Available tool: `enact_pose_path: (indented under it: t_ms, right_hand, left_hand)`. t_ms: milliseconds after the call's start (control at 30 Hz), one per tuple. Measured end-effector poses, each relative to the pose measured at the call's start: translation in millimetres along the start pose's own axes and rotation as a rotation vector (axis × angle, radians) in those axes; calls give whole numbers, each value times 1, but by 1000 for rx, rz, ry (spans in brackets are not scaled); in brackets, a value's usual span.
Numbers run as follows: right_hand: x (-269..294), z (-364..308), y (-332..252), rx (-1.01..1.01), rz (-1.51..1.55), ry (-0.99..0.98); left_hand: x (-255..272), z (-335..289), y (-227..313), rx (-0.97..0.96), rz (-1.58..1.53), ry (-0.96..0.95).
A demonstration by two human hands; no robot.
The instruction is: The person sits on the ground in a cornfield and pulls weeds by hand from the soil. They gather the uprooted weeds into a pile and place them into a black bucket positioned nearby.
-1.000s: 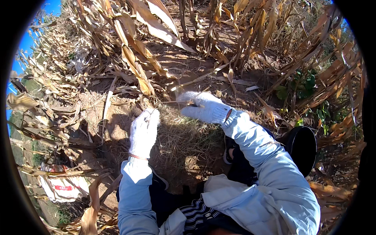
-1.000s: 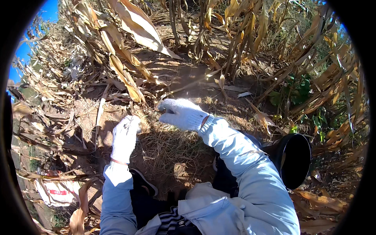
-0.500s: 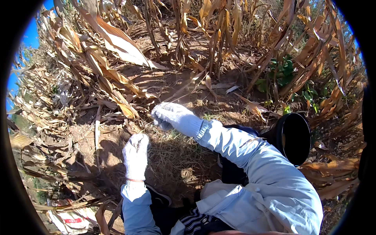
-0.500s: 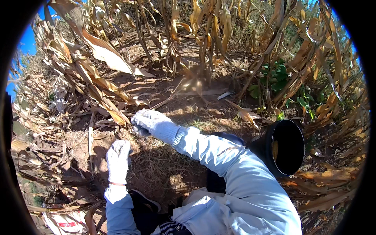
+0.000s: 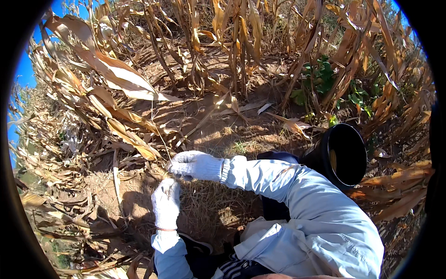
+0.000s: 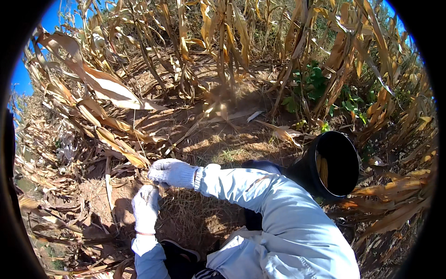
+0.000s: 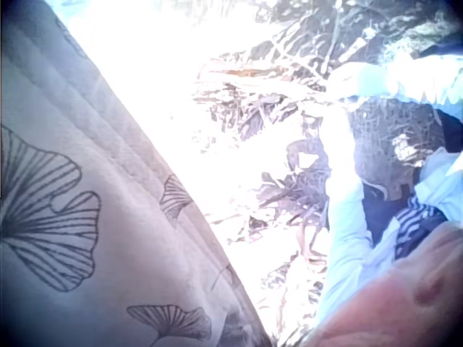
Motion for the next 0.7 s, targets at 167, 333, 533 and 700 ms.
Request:
enact_pose_path:
  t_ms: [167, 333, 533, 700]
  right_hand:
    - [-3, -6, -11, -69, -249, -6]
    - [7, 1, 27, 181, -723, -131]
    - [2, -6, 13, 35, -736, -184]
    - [3, -1, 32, 72, -538, -146]
  left_hand:
    - [7, -2, 11, 130, -9, 24]
    - [5, -7, 20, -60, 221, -134]
    - [17, 3, 34, 60, 220, -261]
    - [21, 3, 37, 31, 141, 69]
Point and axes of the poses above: each hand's wrist, its own z-axis towards the middle knuckle, its own x-axis out of the back of the hand, y = z × x, the point moved 1 cm from there along z, towards the middle knuckle, and after that the axes turned 14 degrees about z, right-handed, at the moved point
